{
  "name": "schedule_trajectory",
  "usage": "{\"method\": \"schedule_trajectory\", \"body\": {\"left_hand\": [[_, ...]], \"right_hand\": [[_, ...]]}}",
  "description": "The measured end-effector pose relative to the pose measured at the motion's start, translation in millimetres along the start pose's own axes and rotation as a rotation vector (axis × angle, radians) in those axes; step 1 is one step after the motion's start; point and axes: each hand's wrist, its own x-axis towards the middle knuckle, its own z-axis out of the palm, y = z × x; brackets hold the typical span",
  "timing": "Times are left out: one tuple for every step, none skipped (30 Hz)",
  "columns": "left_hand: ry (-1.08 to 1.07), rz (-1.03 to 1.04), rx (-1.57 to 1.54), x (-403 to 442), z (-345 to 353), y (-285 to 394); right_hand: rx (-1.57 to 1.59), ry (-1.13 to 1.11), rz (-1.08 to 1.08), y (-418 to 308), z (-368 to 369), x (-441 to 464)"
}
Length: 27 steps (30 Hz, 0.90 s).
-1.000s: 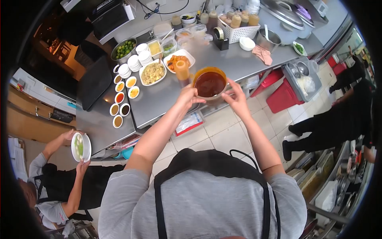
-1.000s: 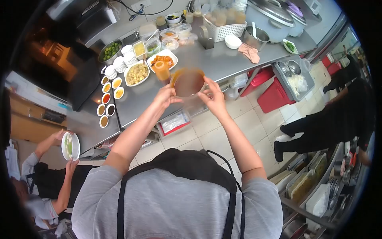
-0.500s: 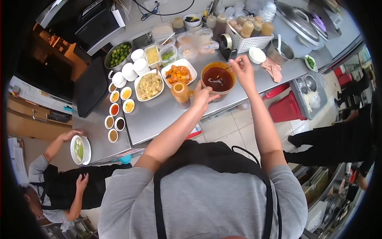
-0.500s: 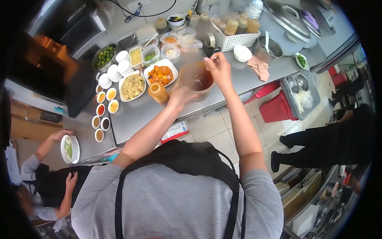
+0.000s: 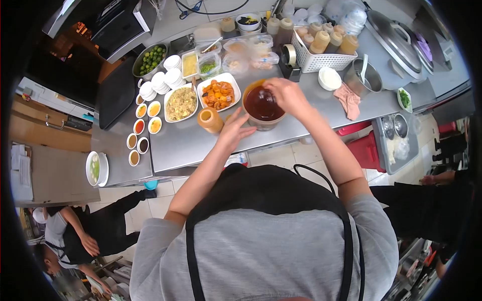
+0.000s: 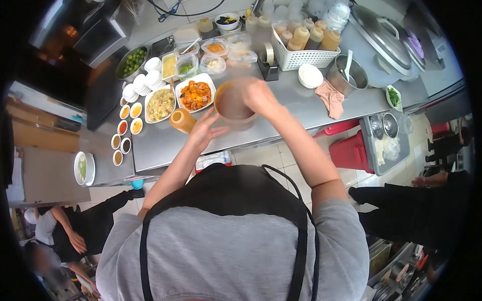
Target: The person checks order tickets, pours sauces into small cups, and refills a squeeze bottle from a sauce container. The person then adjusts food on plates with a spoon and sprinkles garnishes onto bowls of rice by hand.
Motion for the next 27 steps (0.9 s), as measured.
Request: {"method": "schedule_trajectory", "body": {"left_hand": [[0.019, 0.007, 0.009, -2, -1, -2], [0.037, 0.013, 0.018, -5, -2, -4], [0.046, 0.013, 0.02, -9, -3, -5], [0.086, 0.072, 0.083, -14, -3, -7], [0.126, 0.129, 0.144, -18, -3, -9], [0.132, 0.13, 0.143, -20, -5, -13], [0.143, 0.169, 0.202, -20, -8, -18], [0.151, 0.205, 0.264, -19, -9, -20], [0.155, 0.202, 0.266, -20, -7, -18], [0.167, 0.186, 0.301, -22, -3, -16], [0.178, 0.171, 0.337, -23, 0, -15], [0.177, 0.169, 0.34, -20, 1, -14], [0.194, 0.18, 0.365, -15, 0, -12], [0.212, 0.193, 0.39, -11, -1, -10], [0.213, 0.193, 0.392, -9, 0, -8], [0.206, 0.232, 0.401, -7, -1, -6], [0.198, 0.27, 0.409, -6, -1, -4], [0.198, 0.269, 0.41, -5, -2, -6], [0.152, 0.288, 0.413, -2, -5, -9], [0.106, 0.306, 0.415, 0, -7, -14], [0.105, 0.304, 0.414, 4, -8, -19], [0.082, 0.286, 0.486, 7, -9, -23], [0.062, 0.271, 0.557, 11, -11, -25], [0.066, 0.275, 0.556, 16, -11, -25], [0.023, 0.331, 0.653, 22, -10, -23], [-0.022, 0.385, 0.75, 28, -9, -21], [-0.017, 0.385, 0.747, 35, -10, -18]], "right_hand": [[0.124, -0.041, -0.044, -9, 1, 3], [0.248, -0.083, -0.089, -19, -2, 3], [0.3, -0.244, -0.042, -33, -15, 2], [0.306, -0.244, -0.045, -32, -22, -2], [0.375, -0.298, -0.058, -26, -30, -8], [0.443, -0.353, -0.073, -18, -38, -14], [0.41, -0.412, 0.047, -6, -45, -15], [0.414, -0.412, 0.045, -1, -47, -12], [0.3, -0.321, 0.068, 4, -49, -9], [0.185, -0.23, 0.092, 8, -49, -8], [0.115, -0.175, -0.026, 13, -39, -8], [0.116, -0.173, -0.023, 11, -27, -11], [0.235, -0.147, -0.076, 7, -16, -14], [0.354, -0.12, -0.13, 2, -10, -18], [0.423, -0.227, -0.075, -8, -16, -23], [0.425, -0.224, -0.075, -8, -20, -29], [0.459, -0.257, -0.004, -2, -26, -36], [0.492, -0.292, 0.069, 3, -34, -42], [0.436, -0.286, 0.102, 9, -45, -41], [0.436, -0.286, 0.104, 14, -46, -41], [0.402, -0.196, 0.16, 18, -48, -39], [0.365, -0.106, 0.212, 21, -49, -38], [0.42, -0.036, 0.257, 25, -40, -39], [0.422, -0.037, 0.252, 31, -31, -42], [0.568, 0.017, 0.403, 35, -22, -46], [0.712, 0.071, 0.557, 40, -13, -49], [0.713, 0.066, 0.555, 42, -4, -54]]}}
